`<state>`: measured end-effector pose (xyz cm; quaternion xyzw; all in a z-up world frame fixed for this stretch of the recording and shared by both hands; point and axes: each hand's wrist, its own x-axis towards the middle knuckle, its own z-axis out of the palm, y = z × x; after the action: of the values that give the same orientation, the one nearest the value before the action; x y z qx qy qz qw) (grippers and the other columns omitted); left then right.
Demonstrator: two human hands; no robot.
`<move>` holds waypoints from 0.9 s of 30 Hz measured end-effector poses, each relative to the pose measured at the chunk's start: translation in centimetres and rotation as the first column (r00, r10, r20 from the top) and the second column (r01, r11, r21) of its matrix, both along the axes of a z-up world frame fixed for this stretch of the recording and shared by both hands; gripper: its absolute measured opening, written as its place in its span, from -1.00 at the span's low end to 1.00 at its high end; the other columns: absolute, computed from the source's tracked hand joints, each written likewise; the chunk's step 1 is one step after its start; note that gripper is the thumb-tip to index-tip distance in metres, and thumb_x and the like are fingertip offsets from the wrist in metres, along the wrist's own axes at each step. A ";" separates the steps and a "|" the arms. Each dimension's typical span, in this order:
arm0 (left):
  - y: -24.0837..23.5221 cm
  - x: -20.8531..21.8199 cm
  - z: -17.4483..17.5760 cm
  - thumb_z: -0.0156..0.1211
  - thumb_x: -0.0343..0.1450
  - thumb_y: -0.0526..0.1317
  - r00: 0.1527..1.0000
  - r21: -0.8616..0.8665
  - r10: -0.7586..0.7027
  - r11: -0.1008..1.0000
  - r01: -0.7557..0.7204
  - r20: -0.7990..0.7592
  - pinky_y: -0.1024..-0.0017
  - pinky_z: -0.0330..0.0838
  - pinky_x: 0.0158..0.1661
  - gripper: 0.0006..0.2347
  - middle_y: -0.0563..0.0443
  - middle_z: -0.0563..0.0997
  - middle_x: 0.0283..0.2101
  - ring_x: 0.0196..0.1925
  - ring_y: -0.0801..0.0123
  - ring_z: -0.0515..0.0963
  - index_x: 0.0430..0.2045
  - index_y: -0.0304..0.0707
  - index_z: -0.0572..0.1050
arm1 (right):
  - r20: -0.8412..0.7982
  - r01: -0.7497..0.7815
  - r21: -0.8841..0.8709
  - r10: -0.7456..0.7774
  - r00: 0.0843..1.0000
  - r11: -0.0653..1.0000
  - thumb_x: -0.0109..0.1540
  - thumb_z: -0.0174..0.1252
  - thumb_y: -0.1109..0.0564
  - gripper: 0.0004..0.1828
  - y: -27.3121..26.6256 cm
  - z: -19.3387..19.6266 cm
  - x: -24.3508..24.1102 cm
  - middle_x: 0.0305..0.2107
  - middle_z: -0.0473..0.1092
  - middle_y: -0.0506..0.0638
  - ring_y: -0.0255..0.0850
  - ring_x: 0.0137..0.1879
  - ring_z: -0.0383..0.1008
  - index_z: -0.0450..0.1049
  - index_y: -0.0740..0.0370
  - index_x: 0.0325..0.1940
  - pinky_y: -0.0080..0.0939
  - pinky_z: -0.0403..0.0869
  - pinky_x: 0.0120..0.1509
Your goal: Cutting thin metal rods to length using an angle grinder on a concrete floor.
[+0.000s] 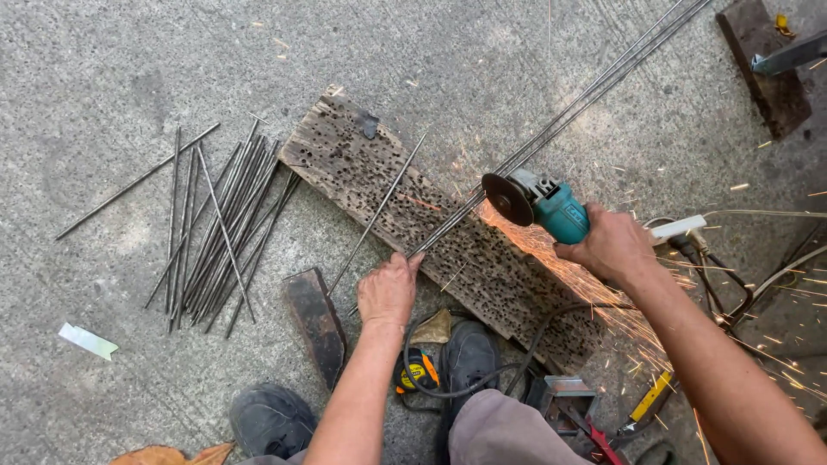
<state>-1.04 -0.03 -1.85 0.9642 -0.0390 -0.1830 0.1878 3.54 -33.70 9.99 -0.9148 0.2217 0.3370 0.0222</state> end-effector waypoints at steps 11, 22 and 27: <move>-0.1 0.3 0.2 -0.31 0.57 0.21 0.999 -0.008 0.011 1.000 -0.011 -0.038 0.01 0.59 -0.22 -0.49 -0.19 0.63 -0.53 -0.36 -0.13 0.73 -0.44 -0.19 0.46 | 0.023 -0.055 0.000 0.055 0.998 0.998 -0.06 0.35 -0.48 -0.03 -0.2 -1.0 0.8 -0.06 0.55 0.41 0.33 0.17 0.53 0.47 0.20 0.22 0.25 0.49 0.21; 6.6 4.2 3.8 -0.51 0.48 0.34 0.899 -0.151 0.436 0.887 -0.436 -0.031 0.58 0.02 -0.80 -0.51 0.32 0.13 -0.71 -0.77 0.60 0.05 -0.60 0.02 0.16 | 0.232 0.293 0.256 -0.353 0.906 0.921 0.07 0.47 -0.02 -0.28 -0.6 2.5 -3.0 -0.17 0.54 0.38 0.17 -0.20 0.61 0.48 0.44 0.20 0.14 0.57 -0.06; 18.2 7.2 -0.5 -0.18 0.58 0.26 0.730 0.246 0.607 0.690 -0.680 0.315 -0.05 0.50 -0.44 -0.48 -0.26 0.61 -0.56 -0.54 -0.20 0.62 -0.44 -0.23 0.47 | 0.363 0.302 0.366 -0.433 0.825 0.880 0.15 0.46 0.21 -0.44 -1.7 1.6 -5.3 -0.38 0.50 0.49 0.20 -0.47 0.51 0.48 0.70 0.08 0.05 0.47 -0.44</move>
<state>6.13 18.13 -2.33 0.9465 0.3165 -0.0070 0.0630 -1.71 -35.39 11.58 -0.8919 0.3325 0.1428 0.2714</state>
